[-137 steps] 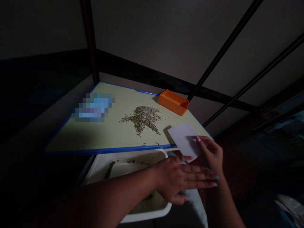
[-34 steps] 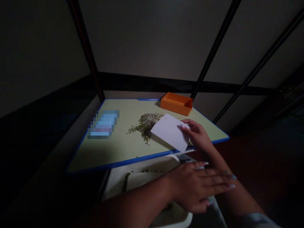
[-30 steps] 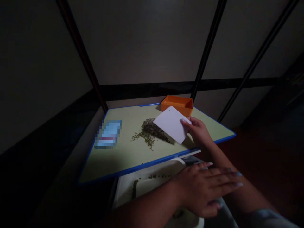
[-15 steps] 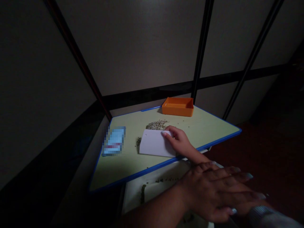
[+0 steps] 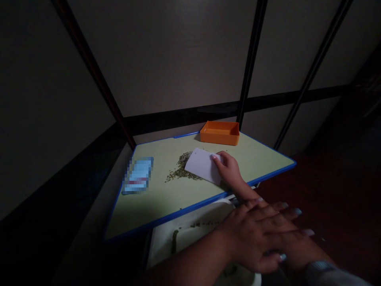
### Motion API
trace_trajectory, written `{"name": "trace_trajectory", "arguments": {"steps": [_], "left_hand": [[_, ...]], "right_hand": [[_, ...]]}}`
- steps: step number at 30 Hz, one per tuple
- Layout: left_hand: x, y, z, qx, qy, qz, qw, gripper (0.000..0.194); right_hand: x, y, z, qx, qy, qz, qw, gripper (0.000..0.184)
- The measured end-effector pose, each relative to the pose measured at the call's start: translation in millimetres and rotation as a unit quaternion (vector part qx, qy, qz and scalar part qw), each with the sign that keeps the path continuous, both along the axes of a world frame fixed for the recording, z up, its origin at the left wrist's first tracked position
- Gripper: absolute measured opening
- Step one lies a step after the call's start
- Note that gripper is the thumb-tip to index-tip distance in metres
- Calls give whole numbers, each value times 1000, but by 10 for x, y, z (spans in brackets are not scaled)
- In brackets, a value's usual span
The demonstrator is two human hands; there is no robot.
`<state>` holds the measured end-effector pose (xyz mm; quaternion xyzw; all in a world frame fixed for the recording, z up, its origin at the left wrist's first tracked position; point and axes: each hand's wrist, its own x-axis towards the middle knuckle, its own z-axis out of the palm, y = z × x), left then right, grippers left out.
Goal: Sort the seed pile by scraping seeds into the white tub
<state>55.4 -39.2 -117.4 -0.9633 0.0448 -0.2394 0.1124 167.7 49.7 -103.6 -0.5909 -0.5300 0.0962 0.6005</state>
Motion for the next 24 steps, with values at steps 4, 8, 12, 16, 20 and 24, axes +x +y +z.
{"name": "trace_trajectory", "arguments": {"steps": [4, 8, 12, 16, 20, 24], "left_hand": [[5, 12, 4, -20, -1, -10, 1000, 60], [13, 29, -13, -32, 3, -8, 999, 63], [20, 44, -35, -51, 5, -19, 998, 64], [5, 40, 8, -59, 17, -22, 998, 65], [-34, 19, 120, -62, 46, -12, 997, 62], [-42, 4, 155, -68, 56, -9, 996, 62]], "right_hand": [[17, -40, -41, 29, 61, -19, 998, 26], [12, -53, -42, 28, 63, -11, 998, 25], [-1, -34, -20, 3, 25, 22, 999, 22], [-5, -27, 0, -8, 17, 50, 999, 23], [8, -24, 5, -3, 42, 58, 997, 25], [27, -4, -13, -5, 60, 41, 997, 27]]}}
